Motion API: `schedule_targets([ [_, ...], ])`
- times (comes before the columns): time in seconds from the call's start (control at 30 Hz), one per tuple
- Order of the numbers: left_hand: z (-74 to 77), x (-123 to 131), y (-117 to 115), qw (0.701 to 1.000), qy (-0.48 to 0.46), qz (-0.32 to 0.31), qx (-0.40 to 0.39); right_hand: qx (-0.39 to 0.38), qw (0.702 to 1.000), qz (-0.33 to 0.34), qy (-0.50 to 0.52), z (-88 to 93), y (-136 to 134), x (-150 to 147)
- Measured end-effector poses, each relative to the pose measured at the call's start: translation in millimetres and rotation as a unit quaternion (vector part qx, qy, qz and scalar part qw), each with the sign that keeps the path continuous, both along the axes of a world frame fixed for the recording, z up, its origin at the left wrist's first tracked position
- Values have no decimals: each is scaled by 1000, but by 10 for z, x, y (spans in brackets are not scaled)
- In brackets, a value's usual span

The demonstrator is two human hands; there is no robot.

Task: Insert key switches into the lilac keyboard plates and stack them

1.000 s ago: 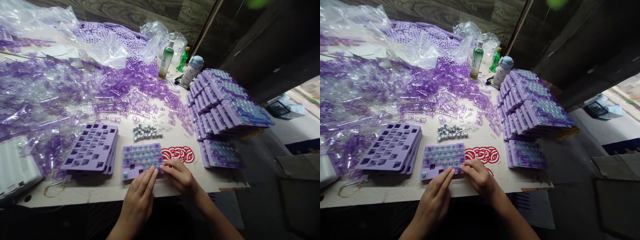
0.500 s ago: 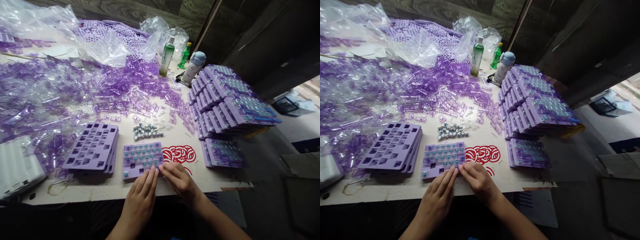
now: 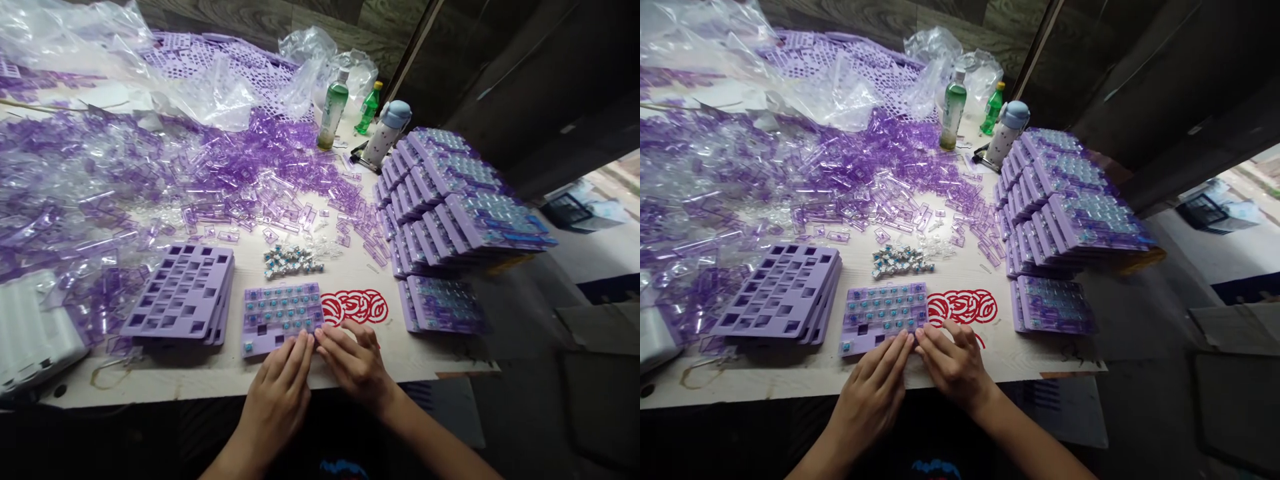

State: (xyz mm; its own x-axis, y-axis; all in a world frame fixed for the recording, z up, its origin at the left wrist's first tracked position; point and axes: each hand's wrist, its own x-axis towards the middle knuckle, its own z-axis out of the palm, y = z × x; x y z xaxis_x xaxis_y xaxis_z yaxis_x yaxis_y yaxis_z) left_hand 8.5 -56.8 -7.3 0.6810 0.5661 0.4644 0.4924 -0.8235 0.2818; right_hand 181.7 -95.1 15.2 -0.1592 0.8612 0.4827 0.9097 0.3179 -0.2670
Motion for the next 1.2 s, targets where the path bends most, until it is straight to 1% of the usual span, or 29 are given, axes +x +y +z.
schedule_targets([
  [0.07,-2,-6,12,1000,4,0,2,-1,1000,-14,11,11,-17,-28],
  [0.17,13,-32,57,1000,23,-18,-1,-9,999,-11,38,21,-26,-32],
  [0.27,51,-89,100,998,34,-54,-22,-42,997,-4,64,45,-14,18],
  [0.33,86,-151,102,997,20,-65,-41,-67,995,4,77,79,8,76],
  [0.37,107,-190,94,997,5,-59,-47,-74,994,11,83,102,27,112],
  [0.43,149,-277,69,998,-31,-17,-54,-68,992,20,100,160,84,195],
  [0.5,178,-364,41,995,-57,46,-65,-47,992,2,115,228,171,287],
  [0.57,176,-434,17,988,-59,108,-88,-23,993,-30,115,294,279,372],
  [0.63,136,-474,0,983,-41,138,-112,-8,995,-44,95,347,393,436],
  [0.7,74,-478,-11,983,-20,140,-120,-4,997,-44,66,384,498,481],
  [0.77,22,-450,-12,986,-11,120,-115,-3,998,-48,43,409,590,516],
  [0.9,4,-328,37,990,-22,84,-114,9,998,-57,7,507,715,542],
  [0.97,25,-255,91,991,-35,71,-111,0,999,-41,-5,625,718,477],
  [1.03,43,-186,154,992,-45,60,-106,-39,999,7,-19,786,673,329],
  [1.07,49,-158,184,992,-49,57,-103,-69,996,42,-30,873,642,232],
  [1.13,52,-118,239,993,-55,51,-94,-127,983,111,-67,1028,600,31],
  [1.17,52,-108,263,993,-57,48,-90,-146,977,131,-88,1084,605,-49],
  [1.2,52,-105,286,993,-58,45,-87,-160,971,134,-112,1118,639,-100],
])
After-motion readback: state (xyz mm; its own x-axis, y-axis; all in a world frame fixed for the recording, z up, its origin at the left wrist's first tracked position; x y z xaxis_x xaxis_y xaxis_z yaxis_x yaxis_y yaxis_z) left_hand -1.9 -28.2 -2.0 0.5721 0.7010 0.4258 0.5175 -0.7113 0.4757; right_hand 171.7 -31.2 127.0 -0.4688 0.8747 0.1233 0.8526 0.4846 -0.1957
